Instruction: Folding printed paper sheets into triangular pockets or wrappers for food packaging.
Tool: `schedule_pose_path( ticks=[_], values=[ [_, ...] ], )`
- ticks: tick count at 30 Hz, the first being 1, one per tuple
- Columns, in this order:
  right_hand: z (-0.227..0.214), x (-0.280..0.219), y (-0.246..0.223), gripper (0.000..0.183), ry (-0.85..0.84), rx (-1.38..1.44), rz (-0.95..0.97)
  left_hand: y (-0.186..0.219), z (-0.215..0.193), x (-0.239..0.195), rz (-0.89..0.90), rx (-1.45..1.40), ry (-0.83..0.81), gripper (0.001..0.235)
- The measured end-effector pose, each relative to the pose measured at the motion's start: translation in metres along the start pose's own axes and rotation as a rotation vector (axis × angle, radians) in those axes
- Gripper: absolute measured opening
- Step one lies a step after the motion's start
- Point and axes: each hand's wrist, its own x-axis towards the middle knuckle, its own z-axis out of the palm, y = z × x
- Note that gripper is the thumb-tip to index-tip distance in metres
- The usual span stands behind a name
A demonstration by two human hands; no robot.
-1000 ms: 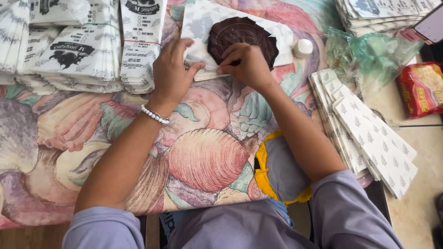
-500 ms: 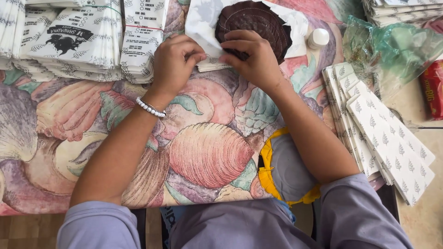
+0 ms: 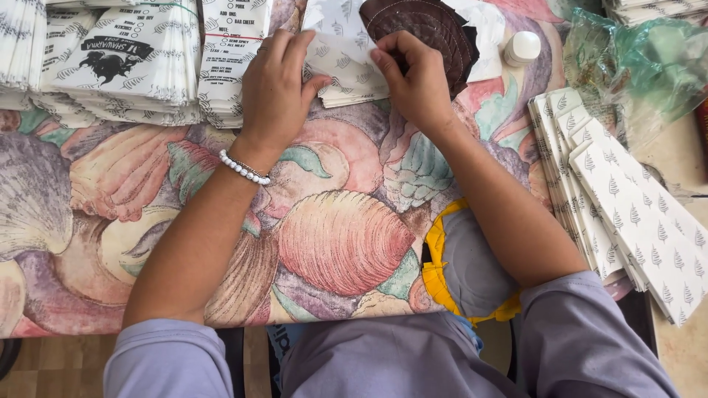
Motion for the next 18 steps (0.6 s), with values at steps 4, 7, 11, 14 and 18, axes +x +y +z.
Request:
schedule_pose_path(
  ticks=[4, 7, 11, 14, 18],
  values=[
    [-0.001, 0.001, 0.008, 0.011, 0.034, 0.026, -0.007, -0.008, 0.011, -0.002, 0.081, 0.09, -0.016, 0.061],
    [0.0, 0.001, 0.009, 0.012, 0.02, 0.123, 0.026, -0.007, 0.006, -0.002, 0.18, 0.054, 0.031, 0.012],
    [-0.001, 0.0, 0.002, 0.009, -0.031, 0.126, 0.01, -0.006, 0.009, 0.001, 0.034, -0.26, 0.107, 0.012],
    [-0.004, 0.001, -0.005, 0.017, -0.1, 0.038, -0.145, -0.003, 0.008, 0.004, -0.033, -0.371, 0.098, 0.015],
    [0.002, 0.002, 0.001, 0.011, -0.072, -0.127, -0.391, -0.002, 0.009, 0.006, -0.101, -0.449, 0.067, 0.02]
  ],
)
